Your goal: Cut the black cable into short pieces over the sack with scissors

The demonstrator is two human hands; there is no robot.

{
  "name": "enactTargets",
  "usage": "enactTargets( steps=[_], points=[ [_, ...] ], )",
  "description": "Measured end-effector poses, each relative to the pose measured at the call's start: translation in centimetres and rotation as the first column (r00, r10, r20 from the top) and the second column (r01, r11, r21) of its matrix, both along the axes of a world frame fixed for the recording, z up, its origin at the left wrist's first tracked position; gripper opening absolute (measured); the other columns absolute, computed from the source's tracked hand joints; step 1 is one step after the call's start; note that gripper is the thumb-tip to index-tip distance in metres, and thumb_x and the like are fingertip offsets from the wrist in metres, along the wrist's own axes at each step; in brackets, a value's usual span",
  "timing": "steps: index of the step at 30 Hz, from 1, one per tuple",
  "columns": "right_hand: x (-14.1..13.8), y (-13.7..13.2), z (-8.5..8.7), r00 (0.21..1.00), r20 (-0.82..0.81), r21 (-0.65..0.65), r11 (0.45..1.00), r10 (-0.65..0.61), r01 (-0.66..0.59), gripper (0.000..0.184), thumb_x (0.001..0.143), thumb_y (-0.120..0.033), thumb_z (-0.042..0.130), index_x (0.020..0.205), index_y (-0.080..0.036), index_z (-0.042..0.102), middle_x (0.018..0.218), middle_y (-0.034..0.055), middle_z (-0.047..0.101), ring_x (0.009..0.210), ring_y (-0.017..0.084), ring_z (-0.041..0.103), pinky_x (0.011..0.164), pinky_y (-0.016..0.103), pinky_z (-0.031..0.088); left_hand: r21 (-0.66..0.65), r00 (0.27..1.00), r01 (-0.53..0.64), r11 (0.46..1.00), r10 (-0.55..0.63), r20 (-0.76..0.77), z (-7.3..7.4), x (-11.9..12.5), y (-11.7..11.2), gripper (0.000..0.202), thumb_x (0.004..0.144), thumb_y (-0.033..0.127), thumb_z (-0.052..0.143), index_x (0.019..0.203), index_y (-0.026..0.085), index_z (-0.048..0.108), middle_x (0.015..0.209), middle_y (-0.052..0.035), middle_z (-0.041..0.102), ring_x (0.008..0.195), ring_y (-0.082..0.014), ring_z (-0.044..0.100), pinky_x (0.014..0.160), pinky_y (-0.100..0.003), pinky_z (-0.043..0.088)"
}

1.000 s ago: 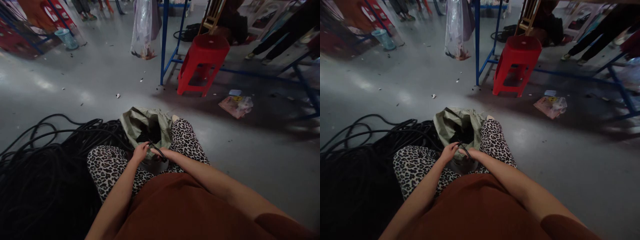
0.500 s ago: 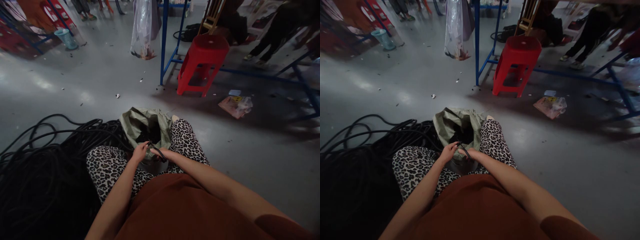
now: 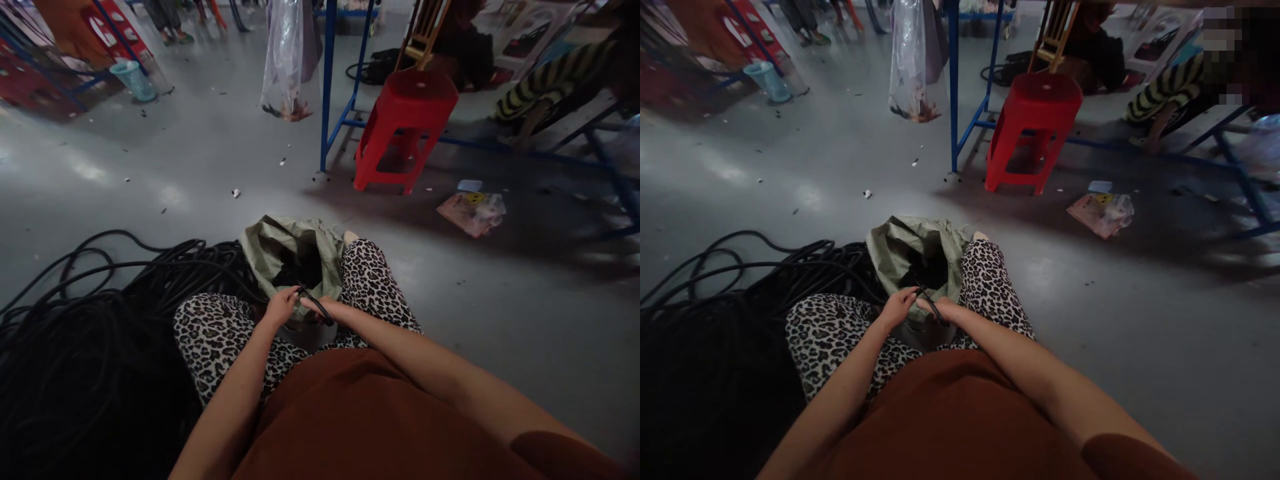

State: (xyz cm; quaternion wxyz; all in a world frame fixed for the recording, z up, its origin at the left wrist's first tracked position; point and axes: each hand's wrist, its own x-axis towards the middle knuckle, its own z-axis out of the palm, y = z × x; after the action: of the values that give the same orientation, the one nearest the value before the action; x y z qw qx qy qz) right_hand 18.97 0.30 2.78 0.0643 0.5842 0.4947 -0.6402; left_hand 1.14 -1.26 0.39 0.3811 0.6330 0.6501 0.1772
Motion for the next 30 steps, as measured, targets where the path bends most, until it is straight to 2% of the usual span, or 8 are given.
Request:
enactTargets(
  steps=[3,7,10,13,19,23,30],
  points=[
    [-0.09,-0.09,0.29,1.000,0.014,0.023,1.000,-0.022,0.021,0.059,0.076,-0.072,0.049,0.066,-0.014,0.058,0.056,0.0057,0.056,0.050,0.016,0.058,0.044,0.022,0.046,-0.001,1.000,-0.018,1.000,0.018,0.004,-0.03,0.14,0.09,0.034,0.085,0.022,0.045,0.113,0.014,0.064,0.114,-0.0105,0.066,0.107,-0.0206,0.060,0.099,-0.037,0.044],
    [-0.07,-0.02,0.54,0.999,0.048,0.066,0.998,0.020,-0.023,0.060,0.075,-0.073,0.048,0.060,-0.015,0.055,0.051,0.0051,0.055,0.045,0.016,0.057,0.042,0.022,0.047,0.002,0.999,-0.053,0.999,0.053,0.010,-0.12,0.41,0.12,0.035,0.085,0.023,0.045,0.114,0.013,0.063,0.110,-0.0113,0.068,0.100,-0.0203,0.063,0.095,-0.037,0.047],
    [0.04,0.15,0.48,0.997,0.064,0.104,0.994,0.033,-0.040,0.061,0.075,-0.074,0.048,0.059,-0.016,0.054,0.049,0.0045,0.054,0.043,0.016,0.057,0.041,0.022,0.046,0.037,0.998,-0.058,0.998,0.059,-0.012,-0.08,0.36,0.02,0.033,0.085,0.024,0.047,0.112,0.015,0.064,0.110,-0.0103,0.068,0.102,-0.0204,0.062,0.095,-0.036,0.047],
    [0.12,0.25,0.23,0.998,0.062,0.119,0.993,-0.007,-0.001,0.062,0.075,-0.075,0.047,0.060,-0.015,0.054,0.048,0.0041,0.054,0.043,0.016,0.058,0.041,0.021,0.047,0.080,0.997,-0.027,0.996,0.034,-0.075,0.00,0.04,-0.10,0.032,0.084,0.026,0.050,0.112,0.017,0.064,0.112,-0.0093,0.067,0.105,-0.0214,0.061,0.096,-0.036,0.046],
    [0.04,0.11,0.07,0.998,0.002,0.040,0.997,-0.063,0.063,0.063,0.076,-0.075,0.046,0.067,-0.014,0.056,0.050,0.0052,0.055,0.043,0.016,0.058,0.041,0.022,0.047,0.090,0.991,0.007,0.996,0.005,-0.133,-0.04,-0.40,-0.09,0.033,0.086,0.026,0.047,0.113,0.016,0.063,0.112,-0.0098,0.067,0.105,-0.0214,0.060,0.095,-0.035,0.046],
    [0.03,0.09,0.52,0.999,0.036,0.071,0.997,-0.024,0.021,0.064,0.078,-0.075,0.043,0.068,-0.013,0.059,0.051,0.0069,0.056,0.044,0.019,0.059,0.042,0.026,0.049,0.073,0.989,0.015,0.997,-0.004,-0.145,-0.11,-0.32,-0.04,0.032,0.086,0.025,0.047,0.113,0.018,0.063,0.111,-0.0081,0.067,0.104,-0.0202,0.061,0.095,-0.034,0.046],
    [0.07,0.17,0.73,0.994,0.109,0.112,0.993,0.021,-0.033,0.066,0.075,-0.076,0.044,0.070,-0.013,0.060,0.052,0.0071,0.053,0.043,0.020,0.058,0.040,0.027,0.047,0.028,0.990,-0.002,1.000,0.006,-0.142,-0.28,-0.20,0.02,0.033,0.086,0.025,0.047,0.113,0.015,0.063,0.115,-0.0104,0.066,0.108,-0.0222,0.059,0.097,-0.036,0.045]
  ],
)
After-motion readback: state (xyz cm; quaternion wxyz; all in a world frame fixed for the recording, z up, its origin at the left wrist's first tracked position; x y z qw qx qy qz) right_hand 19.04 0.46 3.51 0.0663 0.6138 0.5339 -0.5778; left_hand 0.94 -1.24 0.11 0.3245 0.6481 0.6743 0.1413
